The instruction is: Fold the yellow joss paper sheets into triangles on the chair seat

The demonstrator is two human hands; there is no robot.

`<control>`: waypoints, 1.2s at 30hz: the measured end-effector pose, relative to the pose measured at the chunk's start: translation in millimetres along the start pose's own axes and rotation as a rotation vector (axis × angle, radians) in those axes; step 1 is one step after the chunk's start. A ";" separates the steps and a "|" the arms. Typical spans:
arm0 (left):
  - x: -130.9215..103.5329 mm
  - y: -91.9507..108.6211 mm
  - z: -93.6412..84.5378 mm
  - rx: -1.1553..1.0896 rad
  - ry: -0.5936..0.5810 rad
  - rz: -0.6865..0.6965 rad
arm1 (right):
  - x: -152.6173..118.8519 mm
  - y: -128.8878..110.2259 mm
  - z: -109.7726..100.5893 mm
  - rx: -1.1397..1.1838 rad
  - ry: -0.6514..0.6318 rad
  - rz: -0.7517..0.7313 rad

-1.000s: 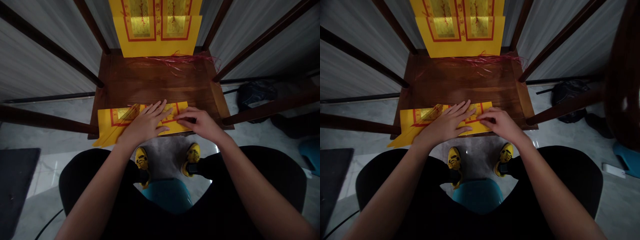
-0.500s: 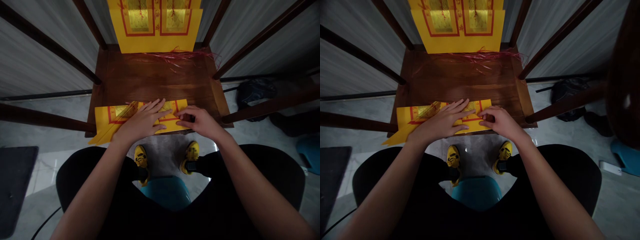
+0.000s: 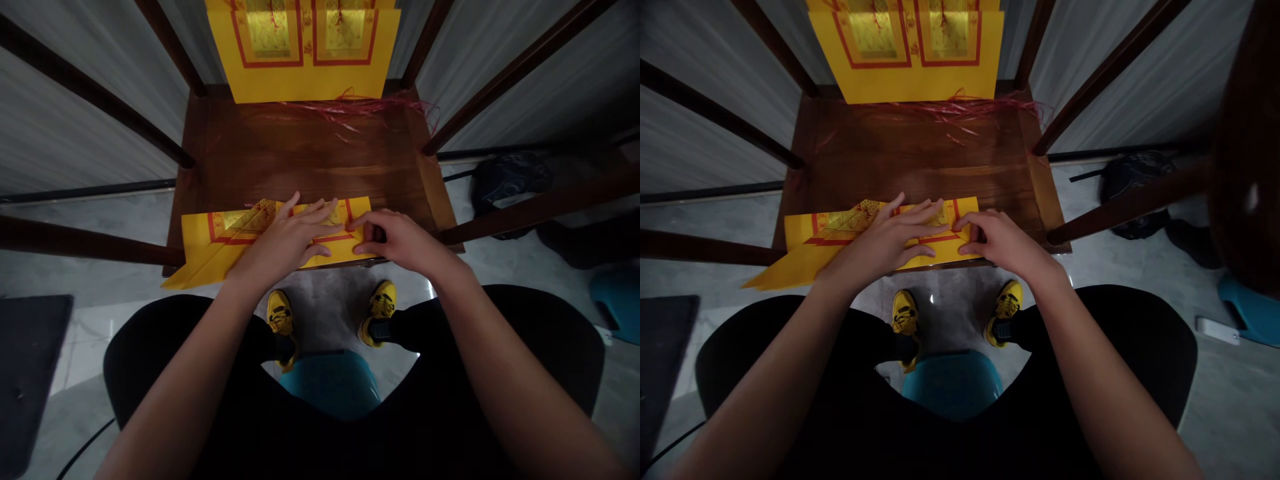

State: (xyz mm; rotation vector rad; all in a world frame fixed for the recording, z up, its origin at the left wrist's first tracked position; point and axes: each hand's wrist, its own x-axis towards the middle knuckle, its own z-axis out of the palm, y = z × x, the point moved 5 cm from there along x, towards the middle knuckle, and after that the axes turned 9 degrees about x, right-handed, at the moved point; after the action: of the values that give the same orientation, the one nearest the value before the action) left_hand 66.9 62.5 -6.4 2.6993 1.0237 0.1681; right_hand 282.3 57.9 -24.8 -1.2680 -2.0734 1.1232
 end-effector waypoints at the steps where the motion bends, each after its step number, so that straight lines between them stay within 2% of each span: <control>1: 0.1 -0.2 0.9 0.003 -0.008 0.002 | -1.2 2.0 -2.5 -0.017 -0.012 0.013; 7: -2.1 1.8 5.7 0.057 -0.046 0.019 | -11.5 6.7 -14.8 -0.176 0.006 0.023; 13: -9.5 21.3 11.6 0.161 -0.026 -0.001 | -17.9 1.2 -9.3 -0.247 0.037 -0.027; 17: -8.6 32.9 18.3 0.199 0.005 -0.062 | -22.9 9.3 -9.5 -0.277 0.002 0.030; 20: -6.0 33.0 21.8 0.231 0.015 -0.150 | -28.9 13.2 -15.4 -0.305 -0.008 0.081; 24: -4.8 29.7 21.0 0.243 0.055 -0.220 | -37.3 -4.9 -17.6 -0.274 -0.004 0.025; 27: -4.2 28.5 20.7 0.228 0.041 -0.225 | -39.8 -29.9 -6.0 -0.171 0.066 -0.058; 30: -3.0 27.9 21.0 0.223 0.010 -0.224 | -37.9 -43.3 25.9 -0.146 0.043 -0.067; 33: -2.1 27.0 21.6 0.232 -0.017 -0.233 | -37.3 -44.9 58.6 -0.259 0.021 -0.112; 36: -2.0 26.8 22.0 0.241 -0.031 -0.236 | -42.7 -40.2 72.5 -0.380 0.043 -0.096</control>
State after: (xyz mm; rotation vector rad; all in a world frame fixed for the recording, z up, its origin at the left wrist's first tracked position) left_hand 86.8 37.7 -20.4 2.7464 1.4228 -0.0436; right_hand 229.6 -18.7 -30.9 -1.3272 -2.3618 0.6722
